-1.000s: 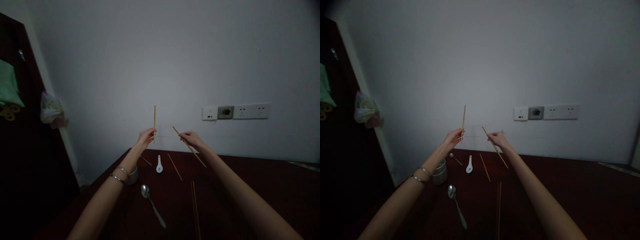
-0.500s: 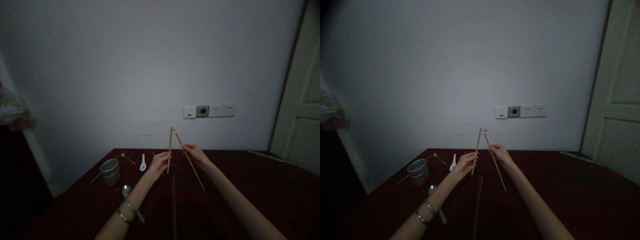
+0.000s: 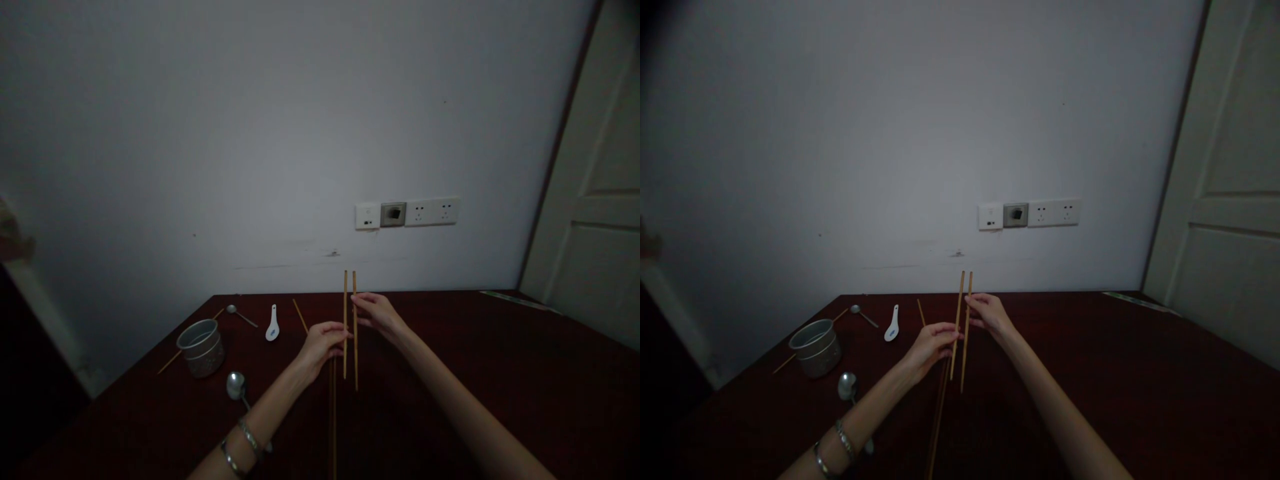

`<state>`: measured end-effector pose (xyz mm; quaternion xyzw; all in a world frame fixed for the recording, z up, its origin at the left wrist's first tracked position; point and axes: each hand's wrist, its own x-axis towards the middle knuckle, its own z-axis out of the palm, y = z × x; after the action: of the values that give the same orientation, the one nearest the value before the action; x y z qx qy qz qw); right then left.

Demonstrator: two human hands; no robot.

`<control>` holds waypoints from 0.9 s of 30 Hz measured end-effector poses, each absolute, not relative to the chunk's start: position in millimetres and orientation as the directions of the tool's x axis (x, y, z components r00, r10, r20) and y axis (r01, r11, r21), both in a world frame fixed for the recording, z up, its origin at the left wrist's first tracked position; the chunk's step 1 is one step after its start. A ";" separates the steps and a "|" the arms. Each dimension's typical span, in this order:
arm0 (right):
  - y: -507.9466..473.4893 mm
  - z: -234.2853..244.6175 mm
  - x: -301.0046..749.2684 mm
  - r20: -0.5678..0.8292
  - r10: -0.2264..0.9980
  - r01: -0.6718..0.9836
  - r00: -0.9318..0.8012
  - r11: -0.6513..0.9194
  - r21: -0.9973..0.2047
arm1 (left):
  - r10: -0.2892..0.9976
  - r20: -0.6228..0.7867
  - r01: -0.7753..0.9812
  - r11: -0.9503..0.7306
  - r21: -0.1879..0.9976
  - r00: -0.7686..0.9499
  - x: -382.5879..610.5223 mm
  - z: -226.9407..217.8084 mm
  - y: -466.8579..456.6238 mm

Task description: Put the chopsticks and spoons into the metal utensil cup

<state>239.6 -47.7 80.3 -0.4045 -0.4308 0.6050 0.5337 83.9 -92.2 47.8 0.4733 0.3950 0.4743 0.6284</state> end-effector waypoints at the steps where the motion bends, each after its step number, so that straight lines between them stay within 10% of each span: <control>1: -47.5 79.9 238.9 -0.032 0.994 -0.295 -0.105 -0.062 -0.954 | 0.968 -0.053 -0.218 0.108 0.970 0.244 84.3 47.3 -92.2; 27: -41.8 65.3 236.4 -0.046 0.991 -0.216 -0.129 -0.073 -0.974 | 0.962 -0.074 -0.111 0.107 0.988 0.264 88.8 37.3 -92.3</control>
<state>236.4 -41.8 65.3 -0.4245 -0.4564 0.5970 0.5051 88.8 -92.3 37.3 0.5056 0.4207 0.4369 0.6135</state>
